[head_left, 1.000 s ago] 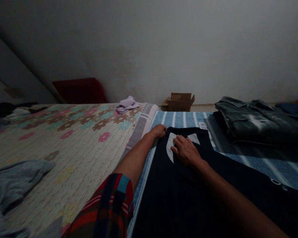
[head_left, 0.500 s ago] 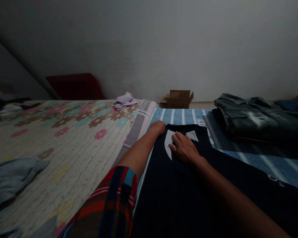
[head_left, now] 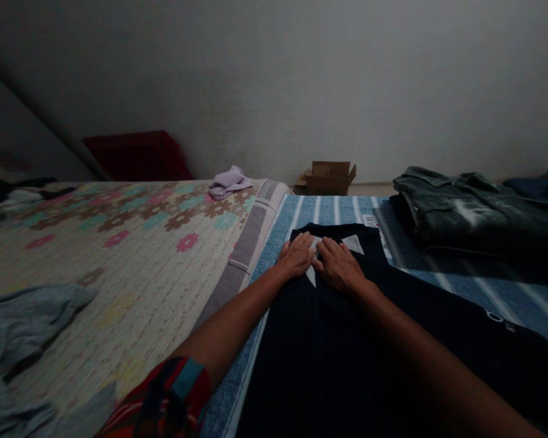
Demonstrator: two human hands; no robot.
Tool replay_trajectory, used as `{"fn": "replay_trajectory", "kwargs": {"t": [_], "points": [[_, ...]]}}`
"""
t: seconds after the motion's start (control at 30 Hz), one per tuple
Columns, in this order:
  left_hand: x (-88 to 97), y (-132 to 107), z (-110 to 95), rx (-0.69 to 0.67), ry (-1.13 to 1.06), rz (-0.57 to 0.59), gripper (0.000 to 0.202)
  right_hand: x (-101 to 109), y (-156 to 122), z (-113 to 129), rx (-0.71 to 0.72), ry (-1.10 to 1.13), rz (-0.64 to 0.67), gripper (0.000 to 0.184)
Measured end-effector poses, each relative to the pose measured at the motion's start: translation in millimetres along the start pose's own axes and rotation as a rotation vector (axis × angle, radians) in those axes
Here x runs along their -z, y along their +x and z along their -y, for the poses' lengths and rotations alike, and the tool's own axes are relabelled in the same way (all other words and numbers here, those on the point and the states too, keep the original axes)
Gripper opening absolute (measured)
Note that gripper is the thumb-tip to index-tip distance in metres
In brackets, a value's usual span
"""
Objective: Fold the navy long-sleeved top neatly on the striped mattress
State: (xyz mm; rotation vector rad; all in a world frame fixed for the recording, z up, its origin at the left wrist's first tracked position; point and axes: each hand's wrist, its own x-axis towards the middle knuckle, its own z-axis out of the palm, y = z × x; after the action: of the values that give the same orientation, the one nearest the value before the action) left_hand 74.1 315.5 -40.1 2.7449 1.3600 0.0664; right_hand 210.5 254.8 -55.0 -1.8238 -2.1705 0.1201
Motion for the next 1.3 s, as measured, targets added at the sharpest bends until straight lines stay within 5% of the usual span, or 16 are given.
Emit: {"fn": "replay_trajectory", "kwargs": {"t": [0.2,0.4,0.63,0.9,1.07,1.3], "points": [[-6.5,3.4,4.6,0.043,-0.064,0.074,0.050,-2.0,0.4,-1.3,0.015,-0.003,0.002,0.053],[5.7,-9.3,-6.3,0.089,-0.059,0.007,0.048,3.4,-1.0,-0.7,0.005,-0.018,0.020,0.053],[24.1,-103.8,-46.3,0.064,-0.094,-0.037,0.041,14.7,-5.4,3.9,0.011,-0.079,-0.004,0.055],[47.1,-218.4,-108.3,-0.024,-0.193,0.132,0.053,30.5,-46.3,28.9,0.070,-0.080,0.008,0.061],[33.6,-242.5,-138.0,0.007,-0.244,0.232,0.071,17.3,-54.3,31.4,0.016,-0.037,0.113,0.061],[6.1,-245.2,-140.3,-0.023,-0.241,0.198,0.079,17.0,-52.6,32.3,0.002,-0.023,0.100,0.059]]}}
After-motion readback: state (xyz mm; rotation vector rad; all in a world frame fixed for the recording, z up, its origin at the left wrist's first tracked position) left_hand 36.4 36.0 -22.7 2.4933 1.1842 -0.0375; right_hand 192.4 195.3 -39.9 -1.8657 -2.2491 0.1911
